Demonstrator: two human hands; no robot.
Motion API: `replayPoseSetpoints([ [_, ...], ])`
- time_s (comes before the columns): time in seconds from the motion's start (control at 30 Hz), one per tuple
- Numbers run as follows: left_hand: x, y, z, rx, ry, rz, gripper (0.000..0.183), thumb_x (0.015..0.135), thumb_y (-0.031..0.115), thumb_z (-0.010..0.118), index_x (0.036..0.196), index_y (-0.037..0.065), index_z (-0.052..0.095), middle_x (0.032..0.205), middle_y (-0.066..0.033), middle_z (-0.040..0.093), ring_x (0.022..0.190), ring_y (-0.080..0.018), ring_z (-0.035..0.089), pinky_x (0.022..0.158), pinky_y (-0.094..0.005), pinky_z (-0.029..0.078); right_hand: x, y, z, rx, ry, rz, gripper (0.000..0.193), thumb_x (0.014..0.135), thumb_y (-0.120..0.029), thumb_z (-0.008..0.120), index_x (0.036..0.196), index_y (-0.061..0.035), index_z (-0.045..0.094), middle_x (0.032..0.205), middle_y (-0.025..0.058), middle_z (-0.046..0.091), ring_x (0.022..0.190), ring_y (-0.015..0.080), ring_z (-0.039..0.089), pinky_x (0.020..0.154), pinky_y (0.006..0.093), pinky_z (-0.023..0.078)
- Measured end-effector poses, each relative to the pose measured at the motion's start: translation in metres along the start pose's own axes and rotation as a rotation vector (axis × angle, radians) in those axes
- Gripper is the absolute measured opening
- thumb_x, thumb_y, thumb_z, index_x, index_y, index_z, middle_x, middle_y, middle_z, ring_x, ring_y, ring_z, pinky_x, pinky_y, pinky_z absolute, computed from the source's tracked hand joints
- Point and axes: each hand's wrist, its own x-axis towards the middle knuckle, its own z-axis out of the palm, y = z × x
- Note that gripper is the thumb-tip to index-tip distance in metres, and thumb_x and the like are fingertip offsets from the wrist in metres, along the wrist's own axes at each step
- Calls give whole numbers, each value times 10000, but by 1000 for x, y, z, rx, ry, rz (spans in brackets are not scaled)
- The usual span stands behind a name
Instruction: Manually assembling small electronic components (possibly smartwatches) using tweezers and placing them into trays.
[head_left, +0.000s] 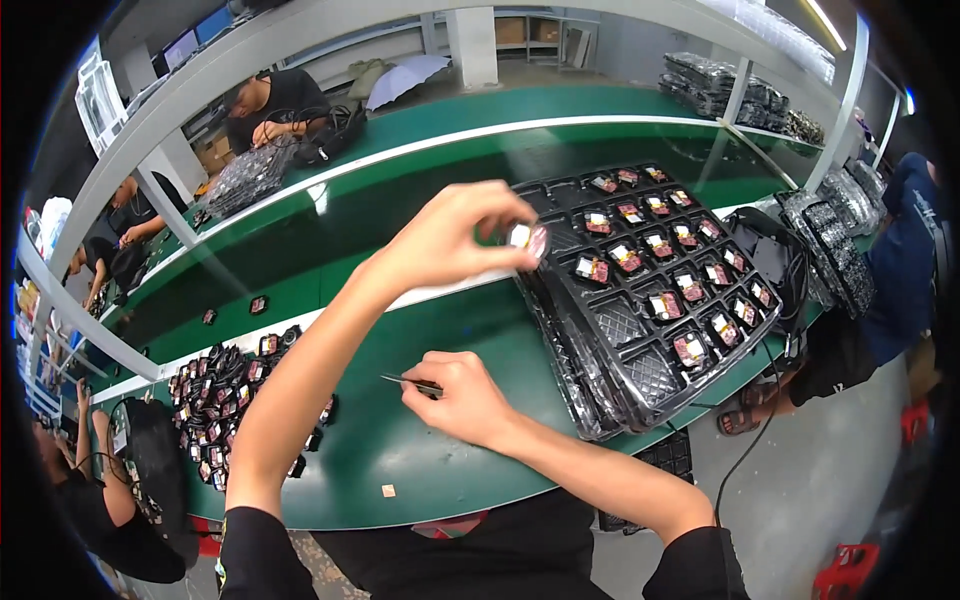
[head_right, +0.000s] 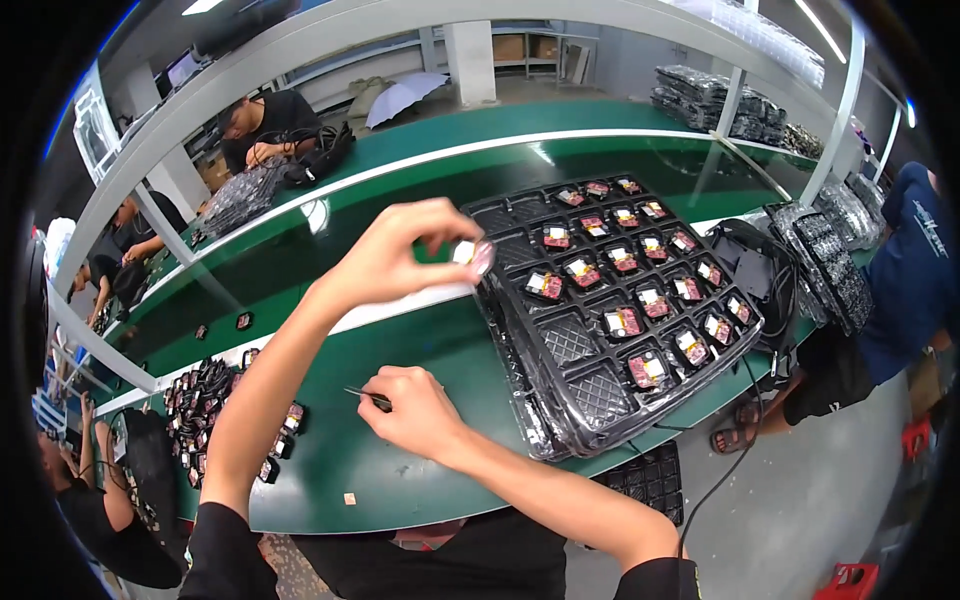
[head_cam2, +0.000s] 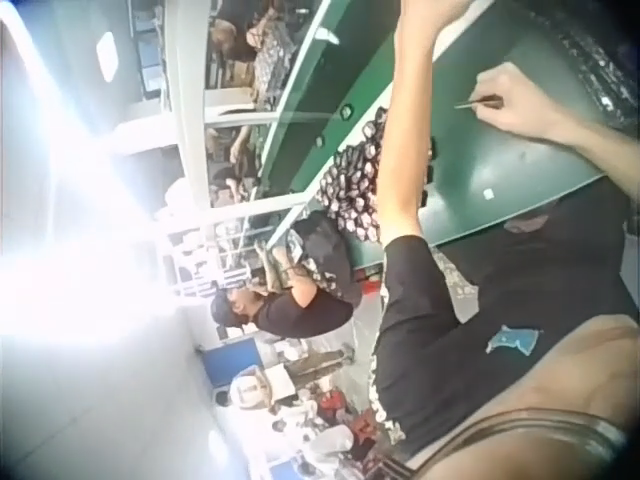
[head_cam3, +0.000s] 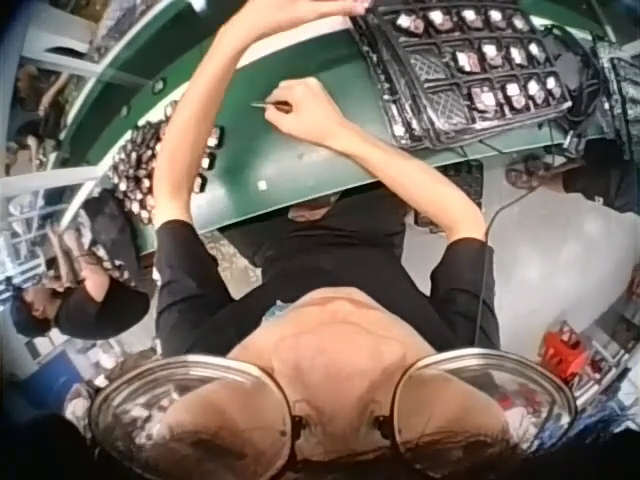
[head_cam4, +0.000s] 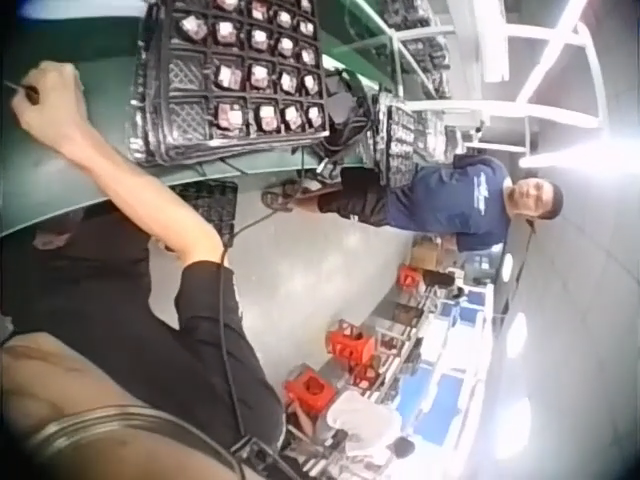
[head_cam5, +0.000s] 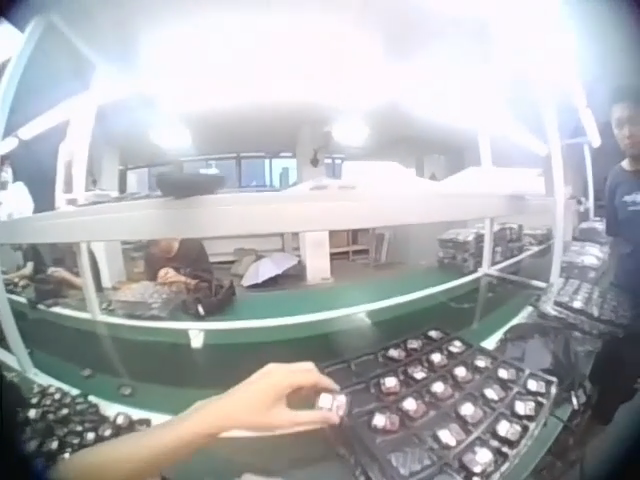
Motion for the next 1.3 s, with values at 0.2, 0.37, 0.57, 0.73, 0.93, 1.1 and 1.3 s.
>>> replayPoseSetpoints([
  [0.2, 74, -80, 29, 170, -61, -65, 500, 961, 321, 863, 1365, 39, 780, 1143, -160, 769, 1032, -298, 718, 939, -422, 567, 0, 1, 8, 3, 6, -15, 155, 892, -72, 791, 988, 41, 839, 832, 173, 768, 698, 320, 760, 666, 407, 602],
  [0.37, 66, -90, 36, 127, -33, -71, 444, 1091, 272, 689, 1487, 72, 703, 1439, -202, 734, 1370, -387, 661, 1189, -482, 496, 0, -5, 1, -2, 2, -55, 150, 890, -72, 792, 994, 20, 849, 811, 167, 758, 677, 297, 747, 644, 398, 592],
  [0.57, -43, -117, -31, 324, 130, -245, 348, 1110, 277, 648, 1397, 103, 739, 1385, -162, 735, 1348, -401, 654, 1158, -500, 518, 0, -12, -6, -41, -6, -22, 121, 879, -62, 799, 959, 20, 841, 773, 148, 741, 622, 277, 722, 599, 390, 568],
  [0.73, -206, -142, -118, 809, -188, -803, 362, 1023, 364, 732, 1287, 126, 800, 1328, -154, 754, 1290, -393, 696, 1097, -531, 578, 4, -20, 2, -43, -50, -70, 116, 886, -47, 808, 972, 27, 832, 767, 139, 729, 608, 258, 698, 582, 368, 536],
  [0.93, -289, -125, -134, 896, 77, -986, 408, 938, 467, 813, 1134, 110, 813, 1183, -200, 754, 1158, -421, 741, 976, -562, 615, 0, -23, 3, -92, -38, -57, 108, 864, 19, 810, 962, 64, 814, 706, 129, 664, 567, 202, 635, 544, 336, 465],
  [1.1, -302, -129, -136, 746, 188, -854, 406, 896, 366, 870, 1163, 75, 780, 1131, -184, 747, 1080, -422, 752, 949, -538, 612, 4, -22, 8, -98, -56, -25, 103, 873, 31, 808, 961, 83, 801, 680, 84, 596, 548, 133, 521, 522, 308, 360],
  [1.3, -265, -73, -83, 428, 291, -585, 358, 863, 268, 838, 1126, 42, 751, 1077, -168, 735, 996, -394, 737, 883, -490, 594, 0, -8, 1, -102, 40, 116, 91, 883, 28, 800, 957, 81, 807, 674, 51, 586, 564, 97, 485, 528, 293, 336],
])
